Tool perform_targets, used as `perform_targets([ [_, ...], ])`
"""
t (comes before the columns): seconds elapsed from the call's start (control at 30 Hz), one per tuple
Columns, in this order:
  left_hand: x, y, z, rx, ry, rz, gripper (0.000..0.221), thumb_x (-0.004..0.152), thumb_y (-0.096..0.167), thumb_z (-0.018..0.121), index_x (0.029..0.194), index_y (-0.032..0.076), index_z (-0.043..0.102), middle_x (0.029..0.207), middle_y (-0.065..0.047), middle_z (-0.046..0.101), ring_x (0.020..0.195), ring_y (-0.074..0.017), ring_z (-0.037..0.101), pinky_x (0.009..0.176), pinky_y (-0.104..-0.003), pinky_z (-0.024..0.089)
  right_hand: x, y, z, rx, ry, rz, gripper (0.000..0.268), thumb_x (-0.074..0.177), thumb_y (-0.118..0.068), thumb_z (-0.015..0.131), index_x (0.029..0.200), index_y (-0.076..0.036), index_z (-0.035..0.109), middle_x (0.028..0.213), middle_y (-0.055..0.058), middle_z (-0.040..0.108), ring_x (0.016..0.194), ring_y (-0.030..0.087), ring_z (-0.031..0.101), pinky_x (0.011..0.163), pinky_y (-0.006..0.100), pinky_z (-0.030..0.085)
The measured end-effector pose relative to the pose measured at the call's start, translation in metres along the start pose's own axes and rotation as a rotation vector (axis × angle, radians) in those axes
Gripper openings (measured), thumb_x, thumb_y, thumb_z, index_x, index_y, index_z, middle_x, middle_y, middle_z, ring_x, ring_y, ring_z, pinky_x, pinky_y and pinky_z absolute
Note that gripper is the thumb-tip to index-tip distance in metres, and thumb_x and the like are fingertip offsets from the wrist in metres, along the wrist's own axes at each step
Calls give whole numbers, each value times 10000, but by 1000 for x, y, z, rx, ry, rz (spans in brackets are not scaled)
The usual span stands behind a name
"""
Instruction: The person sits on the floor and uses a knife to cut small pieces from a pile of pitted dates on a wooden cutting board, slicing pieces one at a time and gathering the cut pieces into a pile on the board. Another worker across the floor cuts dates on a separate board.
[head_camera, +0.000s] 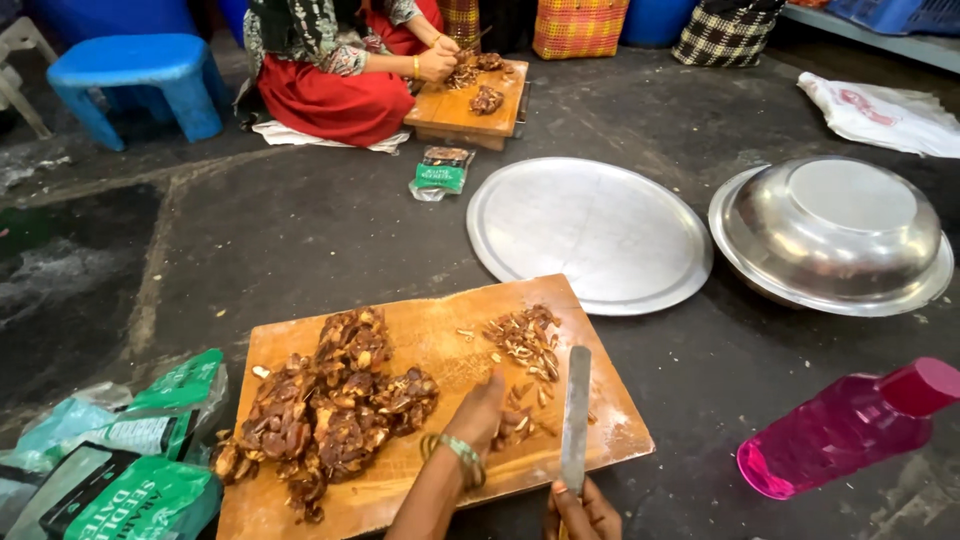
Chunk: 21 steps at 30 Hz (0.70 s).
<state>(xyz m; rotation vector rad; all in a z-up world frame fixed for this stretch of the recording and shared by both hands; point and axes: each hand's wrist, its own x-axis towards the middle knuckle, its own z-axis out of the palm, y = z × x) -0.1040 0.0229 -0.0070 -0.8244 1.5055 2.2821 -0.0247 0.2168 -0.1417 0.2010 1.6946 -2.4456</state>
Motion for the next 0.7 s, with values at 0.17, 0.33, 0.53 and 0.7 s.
perform_targets([
  [0.17,-43,44,15,1253,165,486,807,1045,576,431,1598,49,171,884,-294,713,790,-426,675,720,-502,535,-7,-16,7,36,113,-96,115,882,-121,681,891,-8,700,495,67,538,352,132,468,352,294,329],
  [0.33,-48,16,-13,1366,377,434,557,869,388,706,1276,82,479,1083,-275,631,959,-439,673,812,-515,559,-5,-29,-1,81,118,-54,188,909,-134,691,836,30,634,490,80,544,340,157,497,338,318,356],
  [0.53,-18,-15,19,1282,419,594,245,909,207,685,1091,96,566,1045,-185,662,965,-423,657,795,-525,536,-6,-26,7,131,164,-18,174,891,-152,700,934,16,693,490,78,541,348,150,485,352,309,354],
  [0.7,26,-5,51,1107,450,607,126,958,181,610,1040,87,624,953,-176,709,899,-380,698,796,-500,549,-3,-31,-7,142,213,-13,192,887,-156,718,913,33,693,549,74,574,376,159,539,372,311,387],
])
